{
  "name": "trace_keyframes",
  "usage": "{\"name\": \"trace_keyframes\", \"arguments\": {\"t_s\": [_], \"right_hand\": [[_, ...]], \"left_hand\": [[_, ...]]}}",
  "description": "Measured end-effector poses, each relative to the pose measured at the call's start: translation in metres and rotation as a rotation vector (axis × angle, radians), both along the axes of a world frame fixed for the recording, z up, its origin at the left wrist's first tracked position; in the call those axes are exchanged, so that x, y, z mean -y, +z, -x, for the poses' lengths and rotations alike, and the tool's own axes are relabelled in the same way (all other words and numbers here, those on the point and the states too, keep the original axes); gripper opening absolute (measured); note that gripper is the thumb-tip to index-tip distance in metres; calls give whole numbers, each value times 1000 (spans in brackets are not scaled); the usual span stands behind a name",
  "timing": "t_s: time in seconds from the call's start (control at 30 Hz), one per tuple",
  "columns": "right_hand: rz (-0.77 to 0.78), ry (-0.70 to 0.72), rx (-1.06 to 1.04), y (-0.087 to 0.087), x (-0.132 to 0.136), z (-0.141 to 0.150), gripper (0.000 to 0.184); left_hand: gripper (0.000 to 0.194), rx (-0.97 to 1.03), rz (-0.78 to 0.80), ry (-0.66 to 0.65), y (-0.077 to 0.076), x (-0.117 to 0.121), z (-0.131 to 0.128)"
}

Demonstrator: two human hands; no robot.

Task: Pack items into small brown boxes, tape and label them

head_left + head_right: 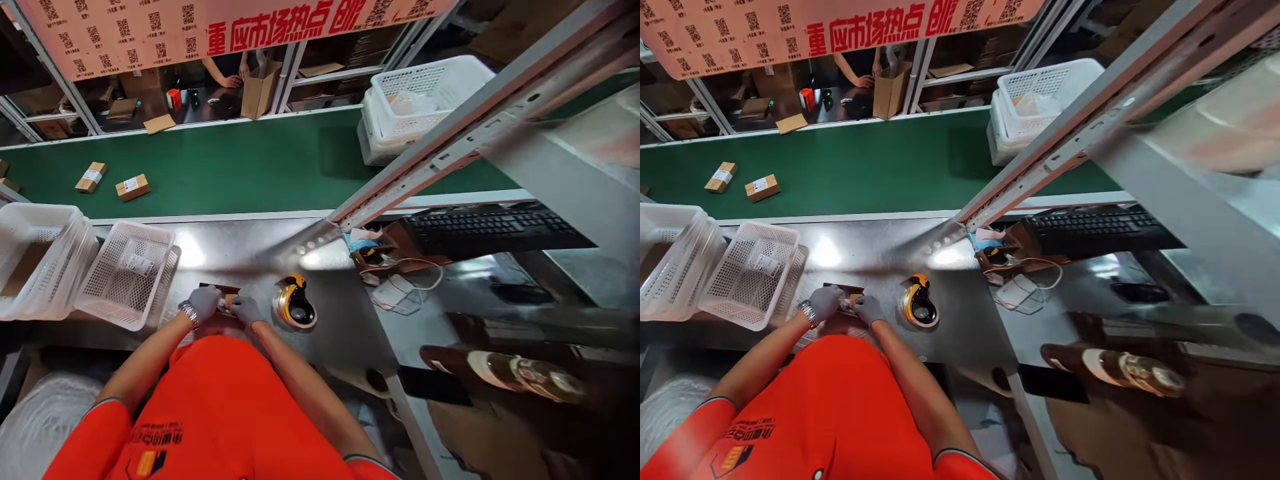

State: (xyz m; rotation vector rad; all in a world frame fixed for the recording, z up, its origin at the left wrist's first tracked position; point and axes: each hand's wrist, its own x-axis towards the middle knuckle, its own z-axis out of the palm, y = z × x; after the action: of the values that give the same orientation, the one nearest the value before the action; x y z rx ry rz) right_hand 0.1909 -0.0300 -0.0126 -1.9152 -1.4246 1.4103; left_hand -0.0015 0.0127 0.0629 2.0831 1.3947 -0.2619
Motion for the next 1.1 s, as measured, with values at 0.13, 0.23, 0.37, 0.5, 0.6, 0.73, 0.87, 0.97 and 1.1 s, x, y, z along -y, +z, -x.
{"name": "trace_keyframes", "arguments": {"t_s": [0.13, 0.23, 0.37, 0.5, 0.6, 0.73, 0.87, 0.97, 1.1], "right_hand": [[-26, 1, -2, -1, 8, -1, 31], [-32, 30, -92, 2, 11, -6, 25], [-7, 82, -146, 8, 7, -12, 25], [-23, 149, 1, 12, -7, -4, 9], [-18, 137, 16, 10, -10, 1, 21], [-8, 69, 19, 7, 4, -11, 37], [-275, -6, 299, 3, 14, -26, 38], [-498, 106, 461, -4, 10, -19, 57], [-520, 287, 420, -17, 6, -5, 69]], "left_hand": [[49, 52, -190, 278, 0, 33, 36], [63, 64, -8, 327, -14, 52, 44], [85, 17, 78, 199, -31, 60, 32], [65, -116, 47, 123, -27, 49, 20], [52, -143, 34, 110, -22, 35, 17], [52, -123, 90, 205, -28, 19, 17], [64, -59, 125, 404, -43, 15, 22], [76, 15, 142, 531, -54, 15, 28], [78, 69, 140, 616, -63, 18, 35]]}}
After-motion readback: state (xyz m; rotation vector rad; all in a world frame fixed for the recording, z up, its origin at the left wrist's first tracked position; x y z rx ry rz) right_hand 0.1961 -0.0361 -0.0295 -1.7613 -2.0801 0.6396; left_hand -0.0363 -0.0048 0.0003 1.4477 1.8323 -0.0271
